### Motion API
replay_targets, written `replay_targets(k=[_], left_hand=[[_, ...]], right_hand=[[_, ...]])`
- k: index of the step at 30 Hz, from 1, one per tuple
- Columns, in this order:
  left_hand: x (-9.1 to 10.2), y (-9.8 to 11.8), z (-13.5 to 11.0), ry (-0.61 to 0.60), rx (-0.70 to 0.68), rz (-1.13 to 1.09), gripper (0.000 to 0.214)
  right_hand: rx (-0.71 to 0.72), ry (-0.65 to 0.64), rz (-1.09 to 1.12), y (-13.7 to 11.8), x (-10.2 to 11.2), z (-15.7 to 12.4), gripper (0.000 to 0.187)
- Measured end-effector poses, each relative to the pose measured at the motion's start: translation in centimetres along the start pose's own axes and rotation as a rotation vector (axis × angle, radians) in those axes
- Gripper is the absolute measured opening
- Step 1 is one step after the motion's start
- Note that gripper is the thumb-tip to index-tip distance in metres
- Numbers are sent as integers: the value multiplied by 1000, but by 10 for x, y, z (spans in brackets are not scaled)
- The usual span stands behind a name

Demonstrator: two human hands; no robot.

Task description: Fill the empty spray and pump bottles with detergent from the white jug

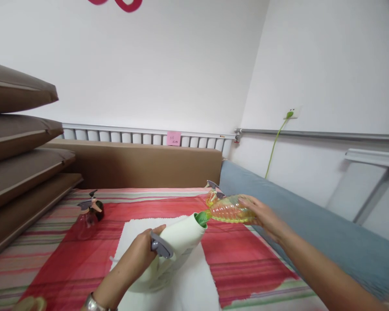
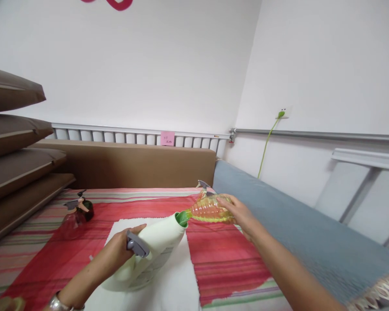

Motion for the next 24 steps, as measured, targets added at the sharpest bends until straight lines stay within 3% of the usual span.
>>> replay_targets(k=[8, 15, 19, 24], left_hand=[[0, 2, -1, -11, -4, -52, 60], [1, 2, -2, -7, -20, -47, 58], [1, 0, -3, 1, -14, -13, 61], [0, -2, -4, -3, -23, -10, 63]], right_hand=[[55, -1, -126, -11, -4, 0, 44], [171, -23, -370, -28, -10, 3, 52], [287, -2, -580, -48, -22, 0, 55], [434, -65, -824, -74, -48, -9, 63]])
Point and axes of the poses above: each hand's wrist, its own z-axis towards the middle knuckle, its own x-axis out of the back of the hand, y = z × x, the point moved 1 cm from there along z, towards the middle knuckle, and after that the axes turned 6 degrees about z, right-handed, at the moved point
